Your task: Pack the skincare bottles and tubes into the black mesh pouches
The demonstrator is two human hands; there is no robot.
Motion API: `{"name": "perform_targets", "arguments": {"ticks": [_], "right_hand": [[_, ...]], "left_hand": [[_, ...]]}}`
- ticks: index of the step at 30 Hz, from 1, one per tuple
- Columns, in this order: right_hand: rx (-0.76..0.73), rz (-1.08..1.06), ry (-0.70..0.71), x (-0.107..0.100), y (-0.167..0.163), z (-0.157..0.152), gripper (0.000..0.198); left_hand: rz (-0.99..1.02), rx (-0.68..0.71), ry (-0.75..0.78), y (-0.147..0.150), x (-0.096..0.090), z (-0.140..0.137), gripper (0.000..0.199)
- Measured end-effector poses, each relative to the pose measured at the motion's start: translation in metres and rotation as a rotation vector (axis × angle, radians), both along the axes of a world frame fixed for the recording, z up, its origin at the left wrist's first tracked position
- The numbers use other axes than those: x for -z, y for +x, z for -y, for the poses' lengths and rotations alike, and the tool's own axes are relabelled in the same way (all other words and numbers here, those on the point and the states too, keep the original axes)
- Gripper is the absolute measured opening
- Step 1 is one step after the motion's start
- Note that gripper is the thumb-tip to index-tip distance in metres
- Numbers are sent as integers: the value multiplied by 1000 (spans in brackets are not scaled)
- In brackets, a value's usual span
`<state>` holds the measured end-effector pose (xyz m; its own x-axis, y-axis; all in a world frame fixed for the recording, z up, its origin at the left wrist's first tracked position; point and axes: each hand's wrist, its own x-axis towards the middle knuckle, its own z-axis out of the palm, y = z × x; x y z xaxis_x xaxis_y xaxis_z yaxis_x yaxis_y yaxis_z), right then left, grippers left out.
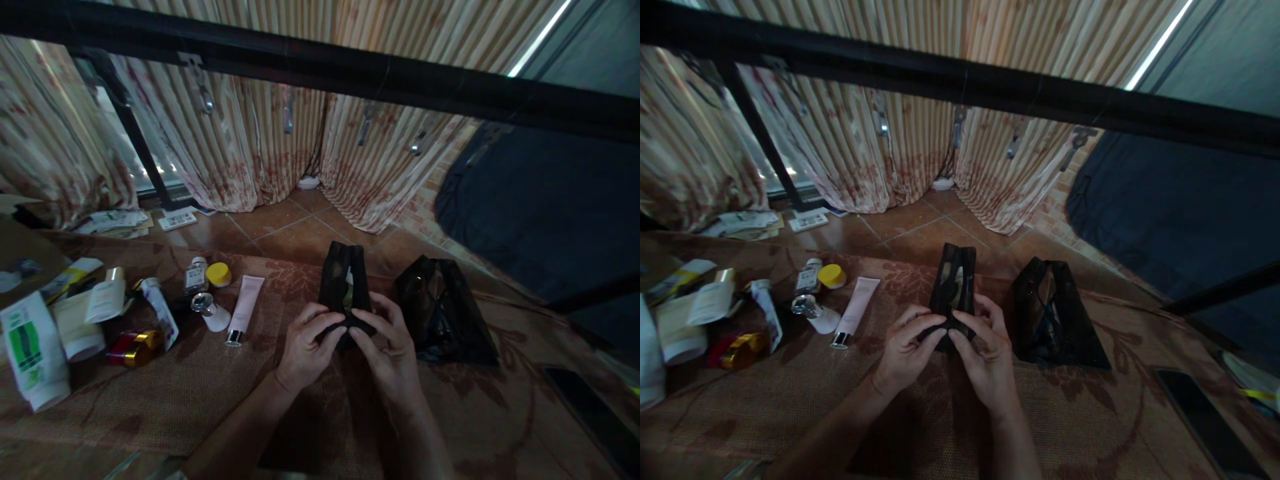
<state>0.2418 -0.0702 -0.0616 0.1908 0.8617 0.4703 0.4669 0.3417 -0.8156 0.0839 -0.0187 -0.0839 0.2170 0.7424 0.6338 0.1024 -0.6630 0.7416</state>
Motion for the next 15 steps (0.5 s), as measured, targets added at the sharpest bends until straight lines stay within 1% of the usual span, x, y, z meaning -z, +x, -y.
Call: {"name": "perform_targets", "arguments": {"ticks": [5, 11, 15], "right_hand": [[-27, -35, -29, 2, -4, -2, 21], [-6, -22, -51, 8, -1, -2, 19], [-8, -35, -34, 8, -2, -4, 18]], "left_hand": [[-9, 13, -35, -2, -5, 4, 19], [-45, 58, -41, -7, -10, 7, 28], [-58, 78, -37, -9, -12, 8, 29]]}}
